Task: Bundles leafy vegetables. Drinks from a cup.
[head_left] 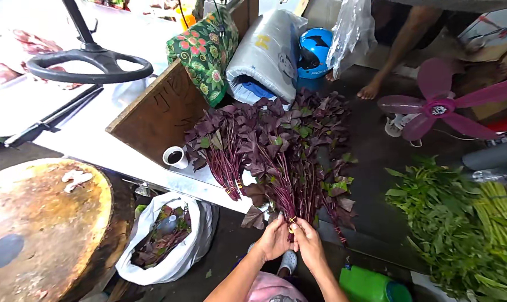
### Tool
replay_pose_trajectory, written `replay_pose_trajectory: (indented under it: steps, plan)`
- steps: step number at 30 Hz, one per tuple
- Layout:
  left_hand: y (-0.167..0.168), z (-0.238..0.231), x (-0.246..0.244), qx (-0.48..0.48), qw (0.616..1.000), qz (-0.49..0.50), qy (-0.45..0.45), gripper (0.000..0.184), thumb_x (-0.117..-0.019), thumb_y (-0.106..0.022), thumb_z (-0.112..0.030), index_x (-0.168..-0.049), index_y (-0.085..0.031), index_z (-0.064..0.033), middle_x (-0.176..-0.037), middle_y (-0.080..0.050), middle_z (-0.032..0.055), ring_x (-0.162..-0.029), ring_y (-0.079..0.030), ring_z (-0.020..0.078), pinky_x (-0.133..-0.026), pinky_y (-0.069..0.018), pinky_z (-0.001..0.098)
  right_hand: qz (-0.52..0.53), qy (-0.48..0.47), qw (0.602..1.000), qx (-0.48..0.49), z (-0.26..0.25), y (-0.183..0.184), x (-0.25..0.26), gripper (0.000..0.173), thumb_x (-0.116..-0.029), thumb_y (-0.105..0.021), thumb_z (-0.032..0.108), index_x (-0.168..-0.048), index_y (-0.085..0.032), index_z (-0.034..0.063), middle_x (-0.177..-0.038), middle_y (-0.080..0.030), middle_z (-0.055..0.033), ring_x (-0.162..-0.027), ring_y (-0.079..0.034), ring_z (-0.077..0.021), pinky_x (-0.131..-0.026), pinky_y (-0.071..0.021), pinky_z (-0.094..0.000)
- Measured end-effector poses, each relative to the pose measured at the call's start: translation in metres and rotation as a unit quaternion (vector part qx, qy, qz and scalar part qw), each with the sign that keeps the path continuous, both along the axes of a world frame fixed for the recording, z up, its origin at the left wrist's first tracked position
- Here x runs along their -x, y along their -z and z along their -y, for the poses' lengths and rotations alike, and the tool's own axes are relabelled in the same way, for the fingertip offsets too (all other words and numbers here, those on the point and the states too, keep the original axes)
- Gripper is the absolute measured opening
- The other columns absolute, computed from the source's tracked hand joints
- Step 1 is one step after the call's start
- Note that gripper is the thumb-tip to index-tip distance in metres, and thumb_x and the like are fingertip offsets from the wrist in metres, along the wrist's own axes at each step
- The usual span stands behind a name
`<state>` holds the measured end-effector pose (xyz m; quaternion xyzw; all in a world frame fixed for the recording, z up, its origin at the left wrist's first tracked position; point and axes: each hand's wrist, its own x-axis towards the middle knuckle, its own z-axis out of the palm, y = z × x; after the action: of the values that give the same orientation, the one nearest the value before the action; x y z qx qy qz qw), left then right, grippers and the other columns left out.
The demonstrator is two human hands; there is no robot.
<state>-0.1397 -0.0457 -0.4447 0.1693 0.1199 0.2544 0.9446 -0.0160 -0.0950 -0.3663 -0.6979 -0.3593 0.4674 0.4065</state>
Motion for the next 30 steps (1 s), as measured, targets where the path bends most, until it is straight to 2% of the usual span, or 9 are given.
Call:
replay_pose_trajectory:
  steps: [2, 5, 7, 10, 15, 20, 23, 26, 30]
  plan:
    - [0.000, 0.000, 0.000, -0.011, 0.999, -0.030, 0.008, 0.082, -0.0815, -0.064, -0.078, -0.132, -0.060, -0.0139, -0.119, -0.070, 0.0065, -0.106, -0.069, 0.0191, -0.086, -0.0592, 0.0383, 0.034, -0.005, 0.999, 0.034, 0.000, 0.008, 0.001, 0.029, -0.1038, -0.056, 0.016, -0.125, -0.065, -0.0019, -0.089, -0.067, -0.0091, -0.060, -0.059, -0.0108, -0.057, -0.0527, -0.0288]
    - [-0.005, 0.003, -0.001, -0.012, 0.991, -0.134, 0.012, 0.059, -0.0908, -0.059, -0.062, -0.124, -0.059, -0.0133, -0.110, -0.072, 0.0037, -0.102, -0.069, 0.0156, -0.088, -0.0584, 0.0359, 0.100, -0.043, 0.993, 0.037, 0.007, 0.017, 0.006, 0.028, -0.0994, -0.064, 0.020, -0.119, -0.070, 0.0004, -0.101, -0.074, -0.0121, -0.083, -0.072, -0.0186, -0.079, -0.0603, -0.0406]
    - [-0.012, 0.005, -0.004, 0.001, 0.983, -0.182, 0.000, 0.045, -0.0928, -0.061, -0.053, -0.115, -0.061, -0.0136, -0.098, -0.074, 0.0017, -0.093, -0.071, 0.0122, -0.084, -0.0590, 0.0322, 0.141, -0.051, 0.989, 0.013, 0.014, 0.021, 0.013, 0.022, -0.0956, -0.067, 0.019, -0.107, -0.074, 0.0013, -0.096, -0.074, -0.0113, -0.088, -0.072, -0.0208, -0.087, -0.0589, -0.0441]
    - [-0.019, 0.004, -0.010, 0.001, 0.973, -0.231, -0.022, 0.035, -0.0985, -0.058, -0.039, -0.118, -0.058, -0.0099, -0.095, -0.072, 0.0034, -0.090, -0.070, 0.0129, -0.084, -0.0584, 0.0333, 0.178, -0.026, 0.983, -0.024, 0.018, 0.028, 0.019, 0.020, -0.0942, -0.066, 0.018, -0.098, -0.074, -0.0001, -0.090, -0.072, -0.0118, -0.083, -0.070, -0.0219, -0.082, -0.0584, -0.0438]
    - [-0.021, 0.001, -0.017, -0.017, 0.968, -0.247, -0.027, 0.035, -0.0999, -0.056, -0.036, -0.119, -0.058, -0.0074, -0.094, -0.071, 0.0049, -0.088, -0.070, 0.0136, -0.082, -0.0589, 0.0328, 0.122, 0.045, 0.991, -0.035, 0.020, 0.033, 0.017, 0.024, -0.0986, -0.063, 0.017, -0.111, -0.072, -0.0013, -0.094, -0.071, -0.0122, -0.073, -0.071, -0.0168, -0.067, -0.0628, -0.0356]
    - [-0.033, 0.000, -0.024, -0.042, 0.962, -0.269, -0.022, 0.041, -0.0910, -0.069, -0.035, -0.118, -0.054, -0.0085, -0.078, -0.065, 0.0019, -0.061, -0.061, 0.0079, -0.055, -0.0522, 0.0231, 0.077, 0.093, 0.984, -0.129, 0.029, 0.043, 0.017, 0.023, -0.0972, -0.059, 0.016, -0.104, -0.070, -0.0034, -0.091, -0.068, -0.0087, -0.070, -0.068, -0.0094, -0.066, -0.0618, -0.0262]
    - [-0.037, 0.001, -0.025, -0.056, 0.958, -0.280, -0.028, 0.058, -0.0865, -0.074, -0.036, -0.129, -0.050, -0.0052, -0.092, -0.070, 0.0050, -0.079, -0.069, 0.0118, -0.070, -0.0592, 0.0289, 0.083, 0.068, 0.981, -0.165, 0.031, 0.051, 0.012, 0.025, -0.0983, -0.056, 0.017, -0.101, -0.070, -0.0034, -0.090, -0.066, -0.0076, -0.069, -0.065, -0.0068, -0.064, -0.0592, -0.0231]
    - [-0.033, 0.004, -0.030, -0.059, 0.943, -0.323, -0.048, 0.057, -0.0914, -0.071, -0.028, -0.137, -0.050, -0.0014, -0.109, -0.070, 0.0115, -0.097, -0.069, 0.0173, -0.089, -0.0581, 0.0359, 0.122, 0.050, 0.986, -0.099, 0.025, 0.055, 0.014, 0.025, -0.0970, -0.053, 0.011, -0.107, -0.070, -0.0055, -0.095, -0.069, -0.0143, -0.070, -0.067, -0.0148, -0.066, -0.0607, -0.0323]
    - [-0.023, 0.001, -0.034, -0.025, 0.922, -0.384, -0.054, 0.041, -0.1018, -0.063, -0.033, -0.128, -0.058, -0.0012, -0.096, -0.070, 0.0111, -0.086, -0.069, 0.0175, -0.079, -0.0584, 0.0353, 0.048, -0.047, 0.996, 0.053, 0.012, 0.029, -0.002, 0.024, -0.1027, -0.053, 0.013, -0.115, -0.068, -0.0021, -0.094, -0.072, -0.0129, -0.073, -0.072, -0.0197, -0.070, -0.0627, -0.0381]
